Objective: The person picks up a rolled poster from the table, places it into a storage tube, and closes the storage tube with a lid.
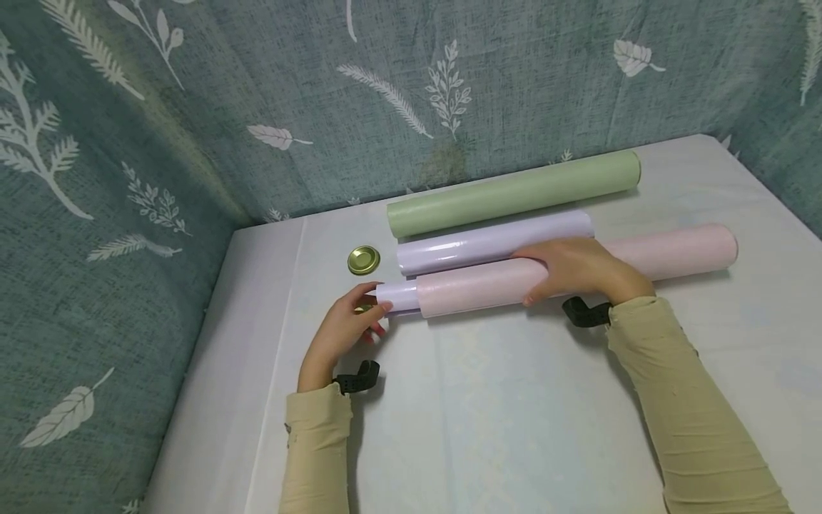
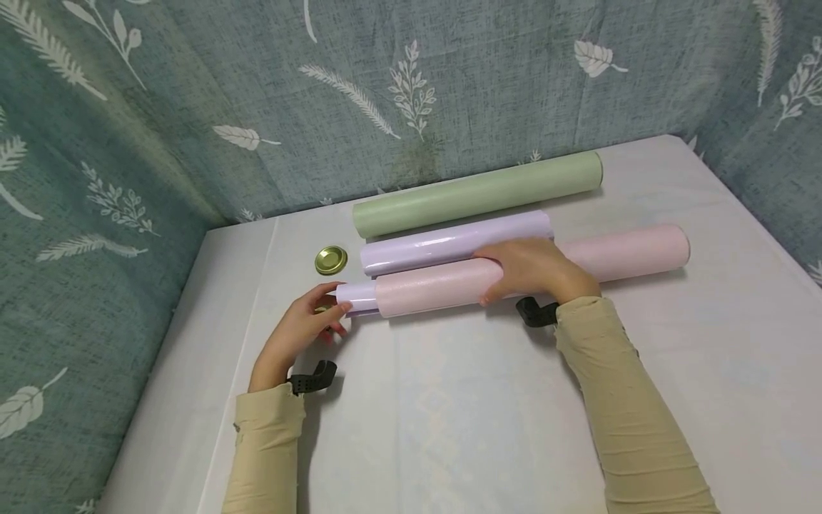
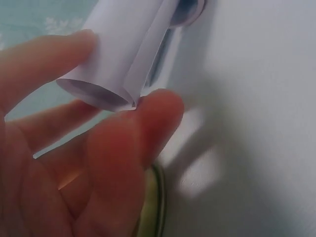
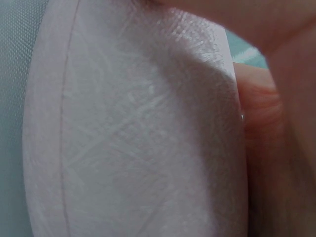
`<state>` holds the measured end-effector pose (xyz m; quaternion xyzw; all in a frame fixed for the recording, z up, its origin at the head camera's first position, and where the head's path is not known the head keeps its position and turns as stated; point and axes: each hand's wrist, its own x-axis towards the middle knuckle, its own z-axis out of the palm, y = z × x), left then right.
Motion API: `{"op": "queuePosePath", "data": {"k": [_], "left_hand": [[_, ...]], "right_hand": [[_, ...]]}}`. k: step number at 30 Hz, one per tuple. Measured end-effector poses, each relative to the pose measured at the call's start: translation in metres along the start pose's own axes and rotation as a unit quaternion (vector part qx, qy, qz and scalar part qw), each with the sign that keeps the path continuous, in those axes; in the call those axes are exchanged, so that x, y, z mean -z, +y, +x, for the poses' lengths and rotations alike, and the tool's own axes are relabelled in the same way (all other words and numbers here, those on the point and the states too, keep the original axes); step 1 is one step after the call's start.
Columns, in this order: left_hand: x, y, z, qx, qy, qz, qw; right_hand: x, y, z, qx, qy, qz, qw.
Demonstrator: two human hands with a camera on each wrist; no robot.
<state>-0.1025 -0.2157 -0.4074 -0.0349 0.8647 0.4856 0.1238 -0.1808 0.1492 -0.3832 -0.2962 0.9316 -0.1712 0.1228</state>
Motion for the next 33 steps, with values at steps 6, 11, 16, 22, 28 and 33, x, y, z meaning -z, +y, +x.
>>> {"op": "queuePosePath", "data": {"k": [6,11,16,22,28,33], "left_hand": [[-0.007,0.006,0.002,-0.007,-0.01,0.005,0.9999],[-0.011,0.009,0.002,-0.007,-0.014,0.006,0.9999],[-0.016,0.013,0.005,-0.015,-0.01,0.011,0.9998],[-0.021,0.015,0.009,-0.023,-0.004,0.027,0.9994],[-0.022,0.021,0.004,-0.021,-0.014,0.005,0.9997],[-0.024,0.009,0.009,-0.025,-0.008,-0.003,0.9997]], "right_hand": [[0.001,0.0,-0.002,0.0,0.002,0.003,1.0],[0.002,0.001,-0.003,-0.001,0.002,0.009,1.0],[0.003,0.002,-0.003,0.001,0.007,0.002,1.0],[0.004,0.004,-0.004,0.002,0.009,0.002,1.0],[0.001,0.003,0.0,0.008,0.001,0.006,0.9999],[0.0,0.001,0.001,0.012,-0.004,0.0,0.9999]]}}
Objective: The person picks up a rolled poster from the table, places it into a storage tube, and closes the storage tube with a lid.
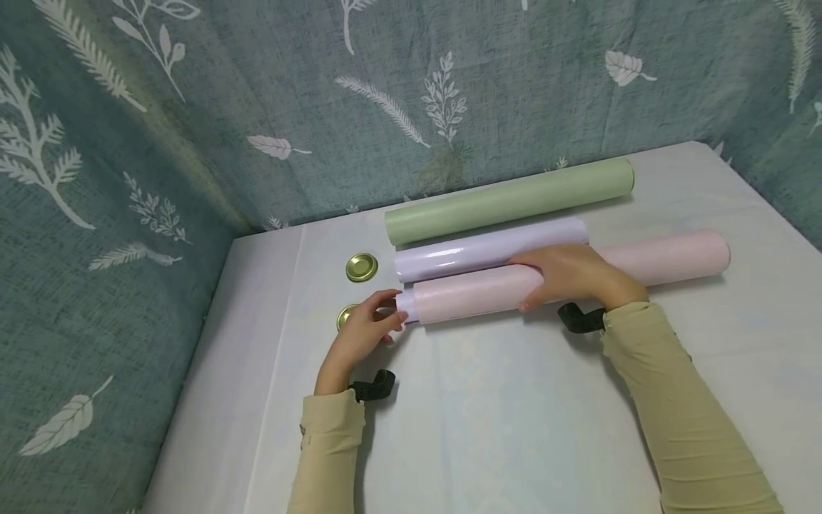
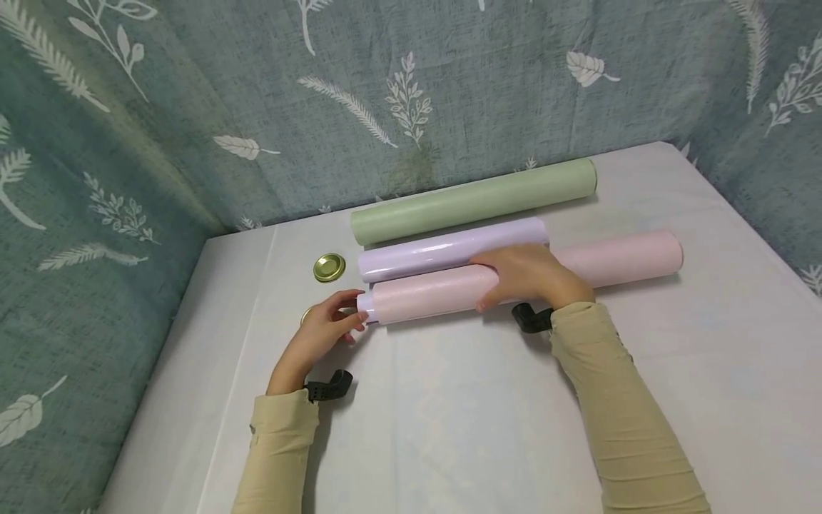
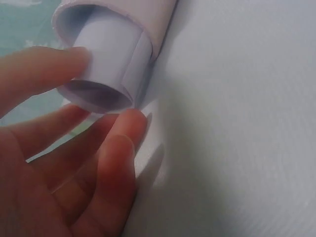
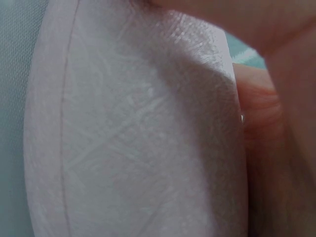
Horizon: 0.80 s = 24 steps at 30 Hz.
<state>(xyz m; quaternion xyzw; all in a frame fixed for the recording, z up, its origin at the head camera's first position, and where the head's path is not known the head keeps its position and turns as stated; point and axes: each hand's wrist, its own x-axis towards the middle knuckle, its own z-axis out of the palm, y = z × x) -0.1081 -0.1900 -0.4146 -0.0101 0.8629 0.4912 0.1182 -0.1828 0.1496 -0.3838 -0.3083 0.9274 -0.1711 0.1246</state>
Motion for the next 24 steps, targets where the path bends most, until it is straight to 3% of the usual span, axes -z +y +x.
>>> {"op": "queuePosePath", "data": {"k": [14,24], "left_hand": [[-0.0045,-0.0021,0.0017,-0.003,0.014,-0.006,0.9999],[-0.006,0.0006,0.0031,-0.015,-0.001,-0.008,0.9999]], "right_hand": [[-0.0026,-0.0005,0.0025,0.0,-0.001,-0.003,1.0],[-0.0017,-0.0011,-0.0007,-0.011,0.007,-0.007,0.9999]]}}
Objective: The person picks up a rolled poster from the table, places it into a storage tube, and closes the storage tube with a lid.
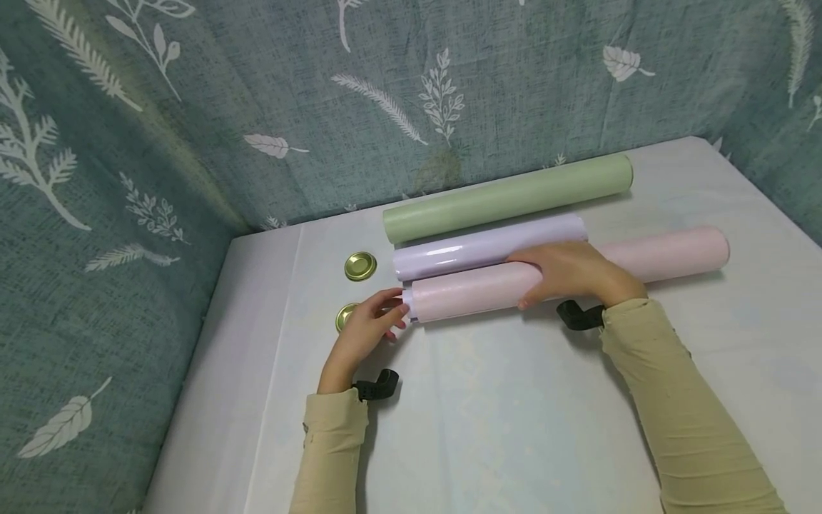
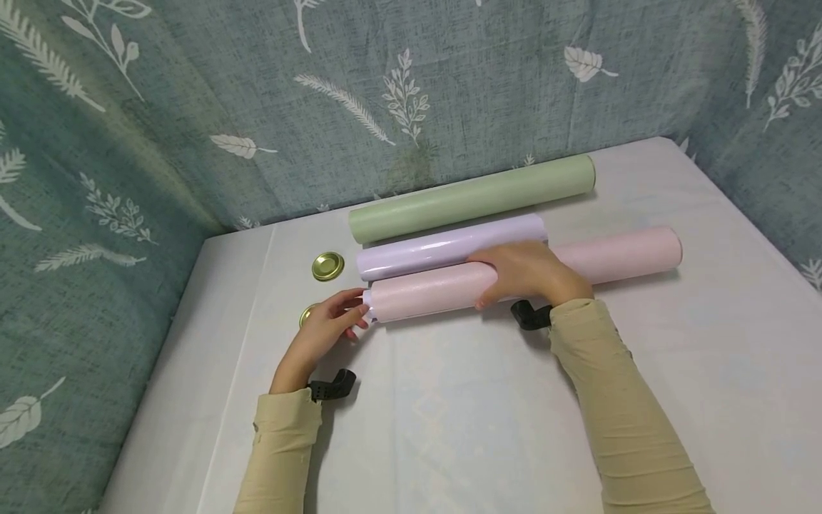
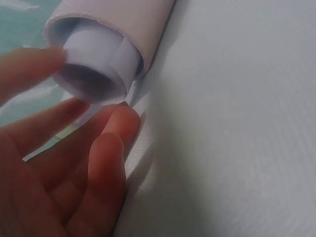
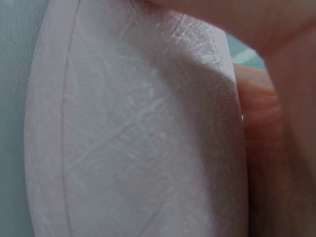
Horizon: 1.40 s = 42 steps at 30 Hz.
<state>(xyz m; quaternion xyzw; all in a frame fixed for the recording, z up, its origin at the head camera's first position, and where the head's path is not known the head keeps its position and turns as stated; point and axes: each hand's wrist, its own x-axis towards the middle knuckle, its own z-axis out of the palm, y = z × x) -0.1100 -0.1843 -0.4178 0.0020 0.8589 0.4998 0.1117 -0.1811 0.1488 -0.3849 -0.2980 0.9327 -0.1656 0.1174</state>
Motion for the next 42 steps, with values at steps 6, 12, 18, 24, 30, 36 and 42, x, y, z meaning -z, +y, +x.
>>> {"op": "queuePosePath", "data": {"k": [6,12,18,24,30,36,42], "left_hand": [[-0.004,0.001,0.0,-0.009,-0.005,0.008,0.9999],[-0.01,0.004,0.0,-0.019,-0.018,0.022,0.9994],[-0.012,0.004,-0.002,-0.023,-0.016,0.022,0.9994],[-0.011,0.006,-0.001,-0.044,-0.024,-0.002,0.9988],[-0.011,0.006,0.0,-0.048,-0.029,-0.016,0.9983],[-0.012,0.009,-0.001,-0.032,-0.045,-0.034,0.9979],[-0.014,0.004,0.001,-0.03,-0.035,-0.033,0.9984]], "right_hand": [[0.001,0.0,0.0,0.0,-0.001,0.004,1.0],[0.001,0.001,-0.001,0.001,-0.002,0.001,1.0],[0.002,-0.001,-0.001,0.002,-0.001,0.0,1.0],[0.003,-0.001,0.0,0.003,0.003,-0.001,1.0],[0.003,-0.001,0.0,0.005,0.005,-0.003,1.0],[0.002,0.0,0.0,0.002,0.0,-0.004,1.0],[0.0,-0.001,-0.001,0.003,0.003,-0.004,1.0]]}}
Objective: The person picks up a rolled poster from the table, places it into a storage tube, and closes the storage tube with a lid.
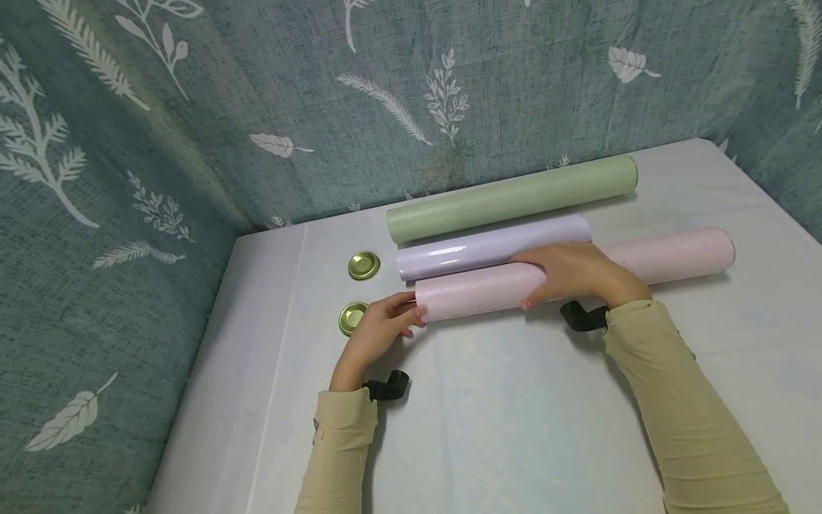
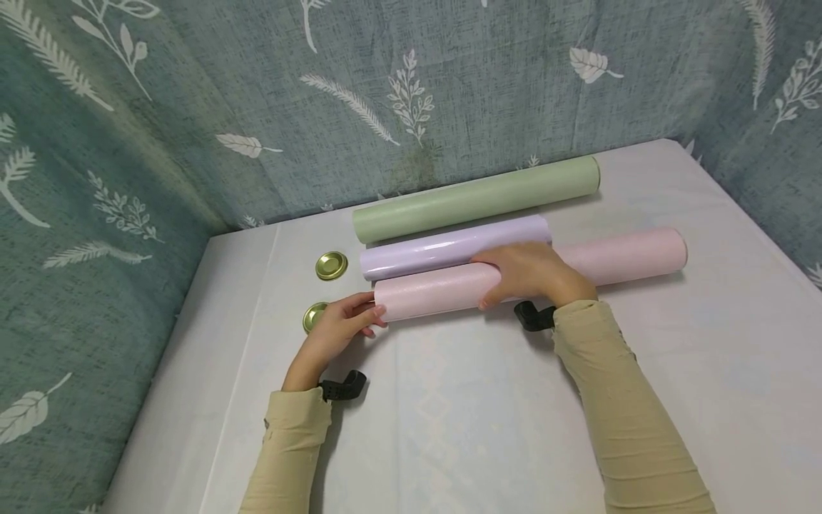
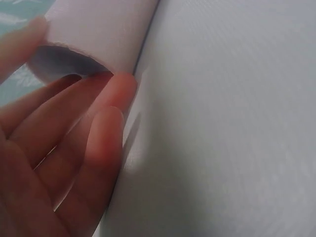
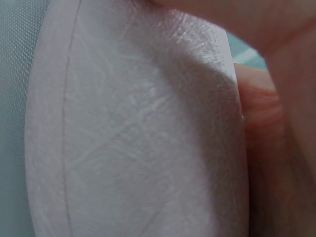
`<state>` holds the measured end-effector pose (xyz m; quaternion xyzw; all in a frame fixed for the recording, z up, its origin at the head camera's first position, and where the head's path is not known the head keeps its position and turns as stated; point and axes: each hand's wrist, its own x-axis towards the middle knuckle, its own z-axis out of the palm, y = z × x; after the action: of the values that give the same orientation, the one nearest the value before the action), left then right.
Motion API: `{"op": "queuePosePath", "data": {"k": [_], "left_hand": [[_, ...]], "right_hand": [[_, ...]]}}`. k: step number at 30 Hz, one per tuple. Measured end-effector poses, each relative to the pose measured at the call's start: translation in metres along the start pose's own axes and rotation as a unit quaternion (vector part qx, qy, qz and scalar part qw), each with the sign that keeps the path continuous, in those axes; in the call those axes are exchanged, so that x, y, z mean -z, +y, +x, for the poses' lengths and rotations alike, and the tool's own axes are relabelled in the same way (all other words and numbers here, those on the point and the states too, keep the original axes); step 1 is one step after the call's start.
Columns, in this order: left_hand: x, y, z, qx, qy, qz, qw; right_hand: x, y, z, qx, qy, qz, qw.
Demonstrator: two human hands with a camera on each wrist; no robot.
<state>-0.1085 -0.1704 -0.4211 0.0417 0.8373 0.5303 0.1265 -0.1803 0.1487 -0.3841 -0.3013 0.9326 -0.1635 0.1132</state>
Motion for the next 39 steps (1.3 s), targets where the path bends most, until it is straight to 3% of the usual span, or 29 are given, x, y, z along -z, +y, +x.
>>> {"op": "queuePosePath", "data": {"k": [5,13,21,26,33,39], "left_hand": [[0.0,0.005,-0.003,0.003,-0.006,0.007,1.0],[0.002,0.032,-0.018,0.003,-0.025,0.031,0.9992],[0.008,0.031,-0.019,-0.001,-0.032,-0.014,0.9994],[0.013,0.031,-0.02,-0.012,0.004,-0.034,0.9993],[0.02,0.032,-0.023,-0.019,0.095,-0.009,0.9953],[0.03,0.018,-0.02,-0.016,0.141,-0.033,0.9893]], "right_hand": [[0.0,0.0,0.0,0.0,-0.001,0.001,1.0],[-0.002,0.0,0.002,0.004,-0.005,0.007,1.0],[-0.001,0.001,0.002,-0.001,-0.004,0.008,1.0],[-0.001,0.001,0.001,0.002,-0.004,0.003,1.0],[-0.001,0.002,0.002,0.001,-0.003,-0.002,1.0],[0.0,0.002,0.001,0.003,-0.001,0.0,1.0]]}}
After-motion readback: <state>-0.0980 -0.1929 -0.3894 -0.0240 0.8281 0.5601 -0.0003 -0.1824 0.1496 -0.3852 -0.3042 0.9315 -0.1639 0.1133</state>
